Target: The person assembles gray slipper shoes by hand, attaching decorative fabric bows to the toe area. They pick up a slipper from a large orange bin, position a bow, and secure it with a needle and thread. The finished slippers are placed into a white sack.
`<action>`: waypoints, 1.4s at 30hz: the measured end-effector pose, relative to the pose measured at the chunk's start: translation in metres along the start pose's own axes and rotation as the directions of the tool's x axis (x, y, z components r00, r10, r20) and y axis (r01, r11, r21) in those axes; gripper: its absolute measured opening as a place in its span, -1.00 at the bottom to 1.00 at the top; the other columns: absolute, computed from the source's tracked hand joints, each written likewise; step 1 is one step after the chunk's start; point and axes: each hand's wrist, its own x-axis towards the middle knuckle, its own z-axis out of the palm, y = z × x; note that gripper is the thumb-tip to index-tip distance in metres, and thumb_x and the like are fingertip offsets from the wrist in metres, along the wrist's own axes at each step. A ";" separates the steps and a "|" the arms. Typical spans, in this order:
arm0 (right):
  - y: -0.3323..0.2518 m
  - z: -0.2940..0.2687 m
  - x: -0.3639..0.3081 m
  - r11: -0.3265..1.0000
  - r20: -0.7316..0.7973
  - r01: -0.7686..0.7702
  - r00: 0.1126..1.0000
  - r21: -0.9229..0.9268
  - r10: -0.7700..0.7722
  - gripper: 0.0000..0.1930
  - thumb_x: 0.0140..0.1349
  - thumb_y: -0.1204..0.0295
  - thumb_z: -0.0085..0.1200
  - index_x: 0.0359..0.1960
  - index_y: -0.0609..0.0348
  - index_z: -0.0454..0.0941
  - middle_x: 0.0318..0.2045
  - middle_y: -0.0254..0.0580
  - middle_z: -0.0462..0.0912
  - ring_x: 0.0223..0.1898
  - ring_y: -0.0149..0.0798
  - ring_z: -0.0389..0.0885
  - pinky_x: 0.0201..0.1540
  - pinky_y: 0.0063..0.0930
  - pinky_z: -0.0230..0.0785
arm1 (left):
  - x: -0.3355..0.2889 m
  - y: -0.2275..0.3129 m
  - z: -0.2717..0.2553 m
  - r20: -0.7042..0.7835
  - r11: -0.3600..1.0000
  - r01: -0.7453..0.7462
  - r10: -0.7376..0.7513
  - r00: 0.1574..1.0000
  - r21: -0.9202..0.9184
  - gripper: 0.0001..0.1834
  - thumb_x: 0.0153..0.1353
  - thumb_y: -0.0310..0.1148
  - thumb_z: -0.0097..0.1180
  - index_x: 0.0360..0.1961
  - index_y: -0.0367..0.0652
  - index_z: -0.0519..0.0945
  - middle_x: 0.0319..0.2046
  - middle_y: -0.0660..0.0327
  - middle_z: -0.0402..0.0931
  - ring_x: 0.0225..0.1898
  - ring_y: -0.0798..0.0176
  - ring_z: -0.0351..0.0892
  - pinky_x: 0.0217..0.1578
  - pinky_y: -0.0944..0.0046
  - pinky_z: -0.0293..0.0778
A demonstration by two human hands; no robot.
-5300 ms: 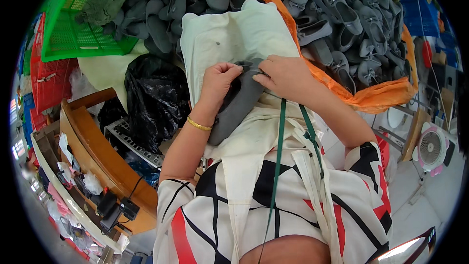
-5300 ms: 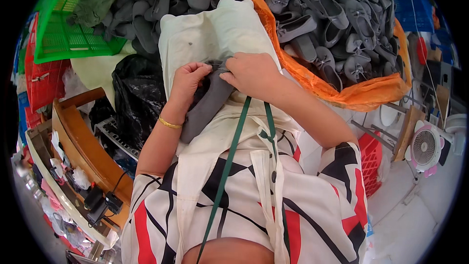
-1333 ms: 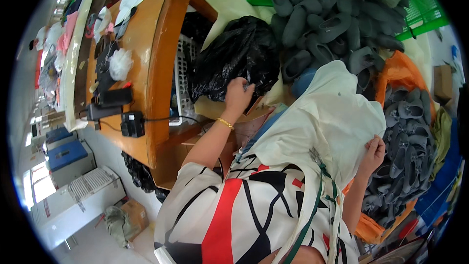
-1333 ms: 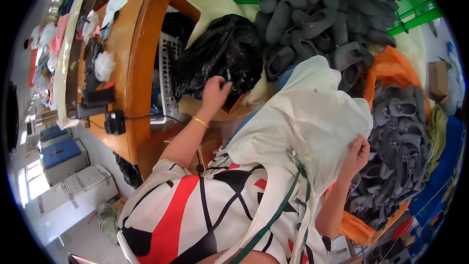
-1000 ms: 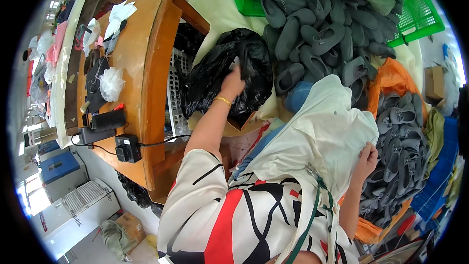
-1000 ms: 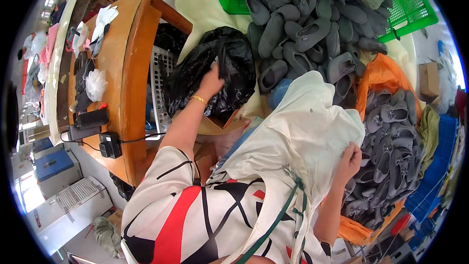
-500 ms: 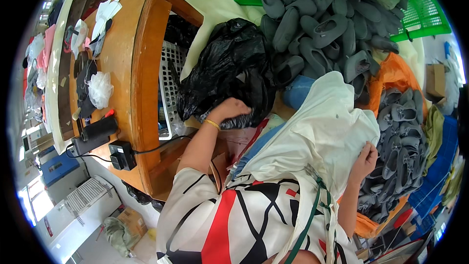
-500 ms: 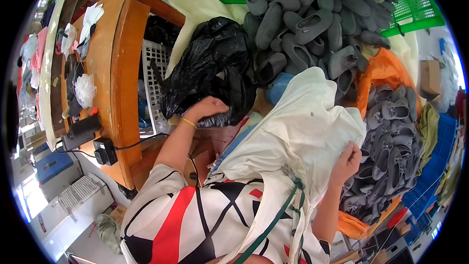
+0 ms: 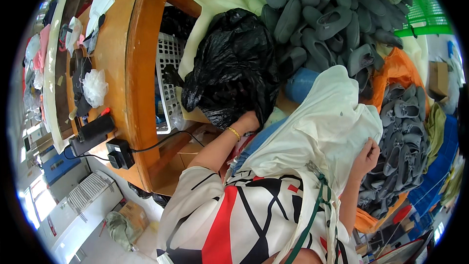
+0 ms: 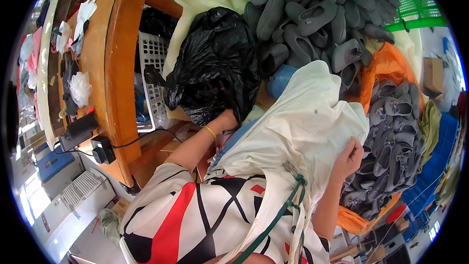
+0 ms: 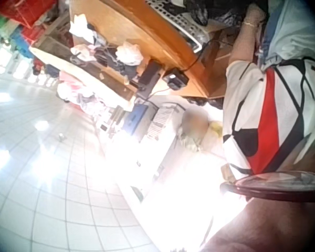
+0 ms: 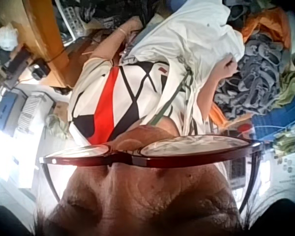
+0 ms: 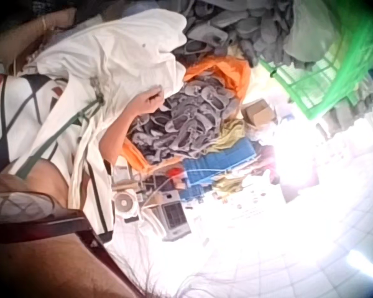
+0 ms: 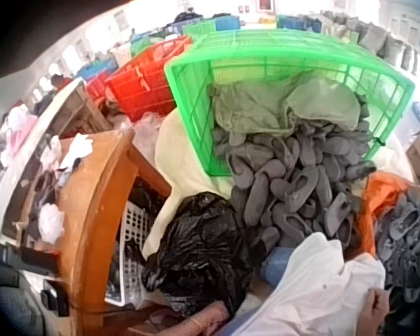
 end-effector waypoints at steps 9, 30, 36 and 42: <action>-0.010 -0.001 -0.001 0.998 -0.016 -0.014 1.000 -0.058 0.013 -0.85 0.40 0.47 0.02 -0.16 0.30 0.58 -0.29 -0.26 0.59 -0.32 -0.43 0.51 -0.19 -0.58 0.37 | -0.018 0.022 -0.167 -0.311 0.935 0.353 -0.324 0.893 0.040 -0.75 0.14 -0.34 -0.01 -0.29 -0.15 0.68 -0.30 -0.10 0.64 -0.20 -0.20 0.63 -0.15 -0.07 0.54; -0.028 0.013 0.008 0.984 0.013 0.072 0.997 -0.163 -0.070 -0.86 0.38 0.47 0.04 -0.17 0.27 0.61 -0.38 -0.34 0.52 -0.43 -0.49 0.38 -0.36 -0.59 0.26 | 0.075 -0.115 -0.065 -0.073 0.703 0.702 -0.710 0.700 -0.109 -0.15 -0.02 0.06 0.35 0.24 -0.14 0.38 0.05 -0.16 0.53 0.09 -0.20 0.53 0.13 -0.02 0.43; -0.028 0.009 0.006 0.964 0.018 0.100 0.995 -0.247 -0.098 -0.87 0.36 0.49 0.05 -0.19 0.26 0.61 -0.41 -0.27 0.51 -0.43 -0.39 0.41 -0.35 -0.54 0.28 | 0.015 -0.091 -0.106 -0.272 0.799 0.548 -0.600 0.753 -0.246 -0.47 -0.08 -0.17 0.36 -0.09 -0.27 0.61 -0.10 -0.14 0.62 -0.04 -0.17 0.60 -0.05 0.03 0.52; -0.022 0.007 0.002 0.971 -0.003 0.143 0.989 -0.189 -0.146 -0.87 0.34 0.50 0.06 -0.18 0.27 0.61 -0.40 -0.23 0.54 -0.42 -0.34 0.44 -0.29 -0.50 0.33 | -0.040 -0.087 -0.150 -0.307 0.670 0.167 -0.529 0.791 -0.723 -0.67 -0.07 -0.39 0.36 -0.24 -0.29 0.66 -0.32 0.11 0.68 -0.31 0.12 0.67 -0.22 0.21 0.54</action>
